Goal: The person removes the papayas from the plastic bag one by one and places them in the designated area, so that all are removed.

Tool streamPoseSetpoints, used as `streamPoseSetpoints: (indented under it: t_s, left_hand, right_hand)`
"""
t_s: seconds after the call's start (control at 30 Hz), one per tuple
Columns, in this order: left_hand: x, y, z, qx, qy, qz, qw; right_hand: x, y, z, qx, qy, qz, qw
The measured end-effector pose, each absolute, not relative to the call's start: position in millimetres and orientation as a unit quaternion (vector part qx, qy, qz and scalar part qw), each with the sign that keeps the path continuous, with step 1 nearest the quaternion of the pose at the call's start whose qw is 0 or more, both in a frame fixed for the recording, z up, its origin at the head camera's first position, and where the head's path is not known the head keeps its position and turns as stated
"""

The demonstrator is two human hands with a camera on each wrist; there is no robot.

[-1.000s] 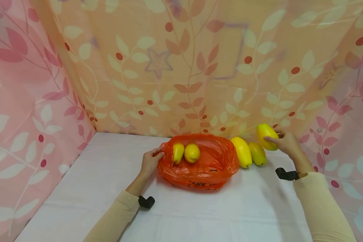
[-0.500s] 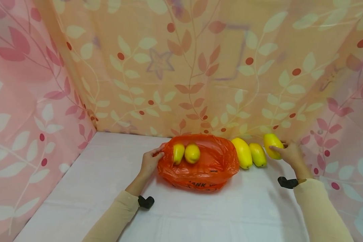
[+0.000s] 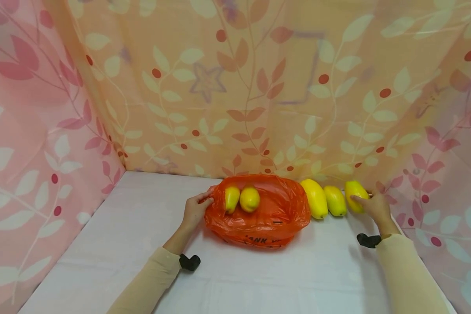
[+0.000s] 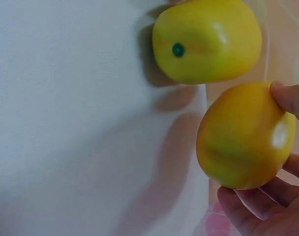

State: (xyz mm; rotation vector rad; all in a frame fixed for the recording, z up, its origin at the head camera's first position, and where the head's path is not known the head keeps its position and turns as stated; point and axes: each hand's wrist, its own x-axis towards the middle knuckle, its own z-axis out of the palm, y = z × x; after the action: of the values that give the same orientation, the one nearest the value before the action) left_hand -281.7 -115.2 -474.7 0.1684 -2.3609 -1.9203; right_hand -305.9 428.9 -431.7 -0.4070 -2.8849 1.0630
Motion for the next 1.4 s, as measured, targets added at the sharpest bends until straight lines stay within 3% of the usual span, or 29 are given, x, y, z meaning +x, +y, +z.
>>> streamPoseSetpoints:
  t_s: [0.73,1.4]
  left_hand:
    - [-282.0,-118.0,-473.1,0.057,-0.772,-0.632,0.036]
    - [-283.0,-117.6,-473.2,0.053,-0.77,-0.634,0.044]
  right_hand:
    - [-311.7,433.7,-441.1,-0.179,-0.926,0.328,-0.057]
    - [-311.3,433.7,-440.7,-0.191,-0.913,0.354,-0.068]
